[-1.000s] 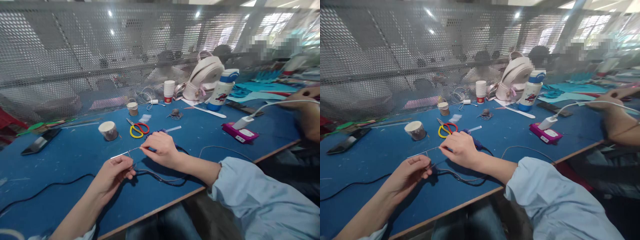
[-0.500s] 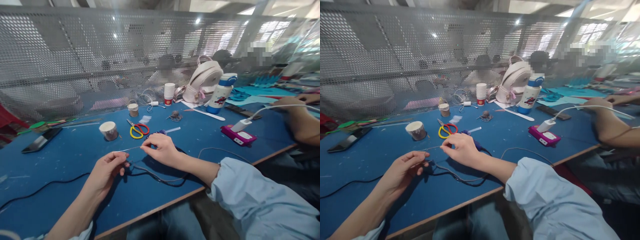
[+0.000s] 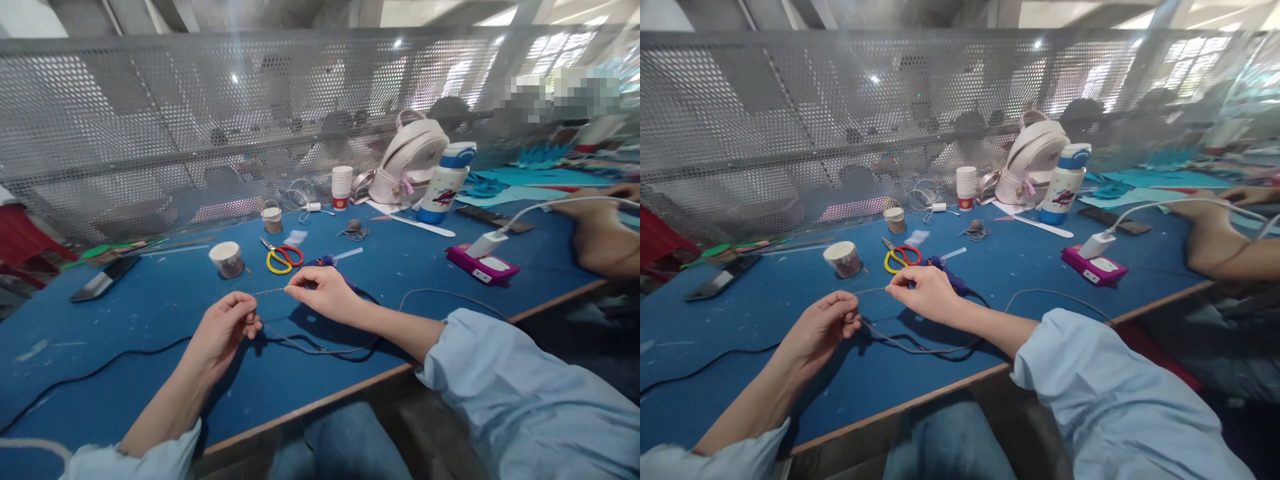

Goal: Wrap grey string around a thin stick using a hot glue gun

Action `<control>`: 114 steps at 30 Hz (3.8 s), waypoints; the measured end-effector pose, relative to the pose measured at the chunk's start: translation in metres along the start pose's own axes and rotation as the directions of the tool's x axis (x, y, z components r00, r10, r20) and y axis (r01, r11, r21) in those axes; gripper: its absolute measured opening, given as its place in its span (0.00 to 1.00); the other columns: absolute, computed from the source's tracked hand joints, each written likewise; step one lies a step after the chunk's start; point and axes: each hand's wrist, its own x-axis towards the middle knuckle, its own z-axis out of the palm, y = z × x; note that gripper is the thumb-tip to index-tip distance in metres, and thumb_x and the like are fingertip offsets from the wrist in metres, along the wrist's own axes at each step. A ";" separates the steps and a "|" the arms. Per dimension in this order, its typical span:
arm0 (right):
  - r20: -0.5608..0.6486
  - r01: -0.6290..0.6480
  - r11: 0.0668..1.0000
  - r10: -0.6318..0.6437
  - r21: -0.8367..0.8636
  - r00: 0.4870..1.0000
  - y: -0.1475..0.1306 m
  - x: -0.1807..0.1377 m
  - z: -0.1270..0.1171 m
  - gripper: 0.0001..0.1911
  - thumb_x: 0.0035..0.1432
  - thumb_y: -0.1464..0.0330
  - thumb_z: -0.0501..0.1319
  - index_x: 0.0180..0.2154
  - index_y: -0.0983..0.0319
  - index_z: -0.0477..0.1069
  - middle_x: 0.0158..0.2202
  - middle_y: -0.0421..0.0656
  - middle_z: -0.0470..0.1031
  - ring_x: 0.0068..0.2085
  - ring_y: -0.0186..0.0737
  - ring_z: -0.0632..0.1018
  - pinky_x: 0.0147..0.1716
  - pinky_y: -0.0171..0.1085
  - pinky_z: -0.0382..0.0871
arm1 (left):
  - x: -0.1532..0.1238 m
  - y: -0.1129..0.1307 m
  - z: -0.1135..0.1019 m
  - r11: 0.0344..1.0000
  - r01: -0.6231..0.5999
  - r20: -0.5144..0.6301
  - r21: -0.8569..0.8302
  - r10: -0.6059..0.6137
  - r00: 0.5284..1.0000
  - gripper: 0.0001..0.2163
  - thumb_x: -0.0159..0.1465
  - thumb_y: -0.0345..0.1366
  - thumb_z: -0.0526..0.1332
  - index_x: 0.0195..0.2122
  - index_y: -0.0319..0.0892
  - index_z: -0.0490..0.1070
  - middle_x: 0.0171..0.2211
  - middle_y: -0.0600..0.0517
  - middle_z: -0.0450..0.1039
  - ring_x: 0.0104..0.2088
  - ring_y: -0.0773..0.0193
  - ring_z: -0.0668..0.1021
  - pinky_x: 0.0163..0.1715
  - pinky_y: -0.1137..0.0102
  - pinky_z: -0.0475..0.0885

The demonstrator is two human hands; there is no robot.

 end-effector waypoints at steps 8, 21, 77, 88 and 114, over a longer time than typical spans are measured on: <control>0.057 -0.096 0.995 0.097 -0.011 0.994 0.004 0.001 0.002 0.12 0.55 0.63 0.58 0.25 0.64 0.70 0.21 0.37 0.67 0.26 0.30 0.66 0.27 0.30 0.58 | 0.001 -0.001 0.000 0.999 -0.017 -0.005 0.035 0.017 1.000 0.10 0.48 0.35 0.69 0.26 0.39 0.68 0.15 0.58 0.66 0.18 0.69 0.72 0.16 0.77 0.63; 0.339 -0.320 0.931 0.249 0.175 0.907 -0.006 0.001 -0.002 0.15 0.58 0.64 0.56 0.25 0.66 0.70 0.18 0.36 0.64 0.22 0.28 0.64 0.25 0.30 0.58 | -0.002 -0.001 0.001 0.996 0.008 -0.033 0.090 -0.005 0.999 0.11 0.48 0.36 0.69 0.27 0.39 0.69 0.16 0.56 0.68 0.19 0.68 0.72 0.17 0.76 0.63; 0.129 -0.176 0.726 0.344 -0.664 0.930 0.015 -0.004 -0.099 0.23 0.49 0.47 0.61 0.24 0.62 0.72 0.23 0.43 0.70 0.23 0.34 0.66 0.23 0.34 0.51 | 0.017 0.014 -0.028 0.997 0.064 -0.283 -0.040 -0.073 0.956 0.11 0.60 0.30 0.60 0.20 0.40 0.74 0.18 0.53 0.71 0.22 0.69 0.75 0.31 0.75 0.76; 0.285 -0.238 0.941 0.303 -0.241 0.909 0.036 0.011 -0.043 0.09 0.54 0.64 0.57 0.30 0.65 0.69 0.24 0.40 0.70 0.23 0.32 0.67 0.22 0.32 0.58 | 0.028 -0.005 -0.016 0.989 0.094 -0.310 -0.116 -0.126 0.942 0.11 0.60 0.31 0.61 0.19 0.39 0.72 0.18 0.52 0.70 0.21 0.69 0.75 0.30 0.73 0.77; 0.306 -0.095 0.989 0.125 -0.111 0.944 0.008 -0.008 -0.001 0.03 0.51 0.70 0.58 0.30 0.62 0.69 0.26 0.40 0.73 0.23 0.30 0.70 0.24 0.29 0.61 | 0.021 -0.018 -0.004 0.995 0.088 -0.257 -0.051 -0.098 0.961 0.13 0.49 0.42 0.69 0.23 0.37 0.71 0.20 0.54 0.72 0.23 0.66 0.77 0.28 0.75 0.73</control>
